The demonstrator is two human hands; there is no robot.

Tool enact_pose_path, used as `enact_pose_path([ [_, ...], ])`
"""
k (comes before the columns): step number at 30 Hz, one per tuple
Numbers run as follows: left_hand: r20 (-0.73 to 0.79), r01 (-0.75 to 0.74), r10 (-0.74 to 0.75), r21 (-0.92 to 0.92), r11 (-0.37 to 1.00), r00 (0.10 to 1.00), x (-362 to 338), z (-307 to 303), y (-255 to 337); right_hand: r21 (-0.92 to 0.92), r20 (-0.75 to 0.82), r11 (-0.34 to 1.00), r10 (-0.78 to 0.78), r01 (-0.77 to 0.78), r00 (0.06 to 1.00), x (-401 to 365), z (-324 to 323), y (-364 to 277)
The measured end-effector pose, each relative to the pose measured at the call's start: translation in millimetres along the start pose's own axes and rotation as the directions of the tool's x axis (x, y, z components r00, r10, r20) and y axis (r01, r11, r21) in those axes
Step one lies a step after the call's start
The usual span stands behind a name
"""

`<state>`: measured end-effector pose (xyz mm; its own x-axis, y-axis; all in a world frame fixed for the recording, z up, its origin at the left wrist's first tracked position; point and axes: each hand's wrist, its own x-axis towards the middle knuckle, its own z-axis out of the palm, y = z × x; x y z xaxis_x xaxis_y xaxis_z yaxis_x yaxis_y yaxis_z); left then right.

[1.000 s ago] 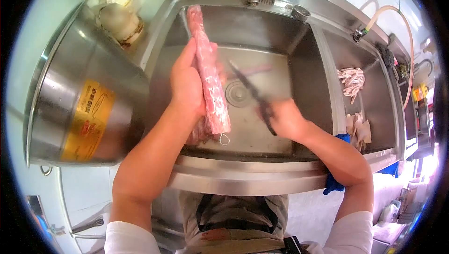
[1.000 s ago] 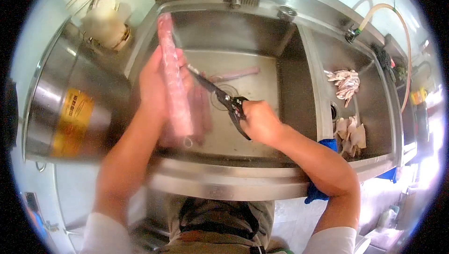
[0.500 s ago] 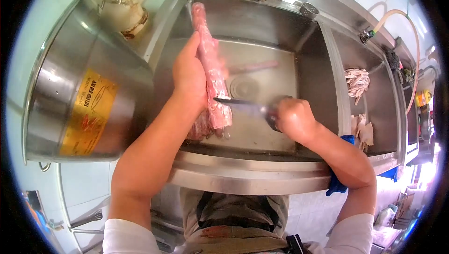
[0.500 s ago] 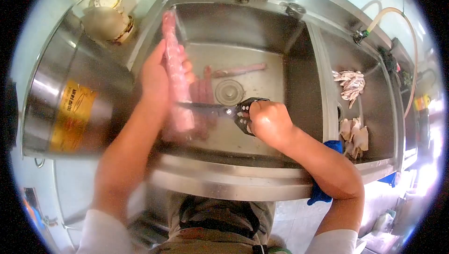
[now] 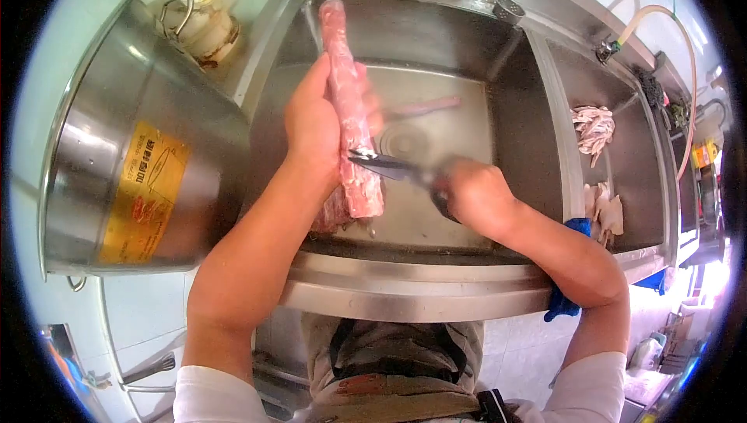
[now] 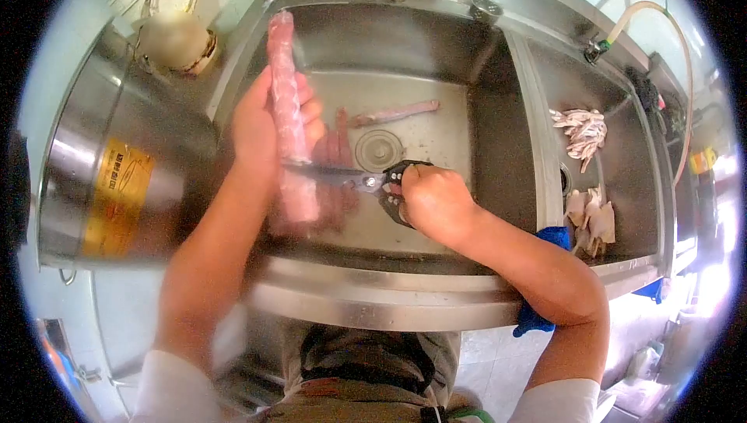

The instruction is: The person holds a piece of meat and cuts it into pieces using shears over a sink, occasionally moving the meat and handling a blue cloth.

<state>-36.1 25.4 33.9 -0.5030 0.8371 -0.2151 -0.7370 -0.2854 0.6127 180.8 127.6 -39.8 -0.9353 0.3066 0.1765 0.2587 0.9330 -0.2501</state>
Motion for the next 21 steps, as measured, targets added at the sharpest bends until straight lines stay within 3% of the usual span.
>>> enact_pose_path([
  [4,-0.069,-0.043,0.045,0.042,0.998,0.997,2,1,4,0.099,-0.027,0.995,0.024,-0.021,0.999,1,-1,7],
  [8,-0.013,-0.046,0.046,-0.032,0.998,0.999,0,5,8,0.291,0.028,0.955,0.052,-0.058,0.998,3,-9,7],
  [11,0.057,-0.02,0.022,-0.041,0.999,0.998,2,0,9,0.185,0.011,0.979,-0.085,0.081,0.996,1,-10,0],
  [16,0.105,0.017,-0.009,-0.078,0.997,0.994,1,0,7,0.046,0.017,0.996,-0.082,0.081,0.996,-2,-8,-3],
  [18,0.062,0.011,-0.008,-0.054,0.998,0.998,0,3,6,-0.03,0.035,0.997,-0.067,0.068,0.997,-4,-3,-2],
  [21,0.009,-0.011,0.011,-0.056,0.998,1.0,-3,7,6,0.023,-0.006,0.996,-0.091,0.091,0.996,-4,4,4],
])
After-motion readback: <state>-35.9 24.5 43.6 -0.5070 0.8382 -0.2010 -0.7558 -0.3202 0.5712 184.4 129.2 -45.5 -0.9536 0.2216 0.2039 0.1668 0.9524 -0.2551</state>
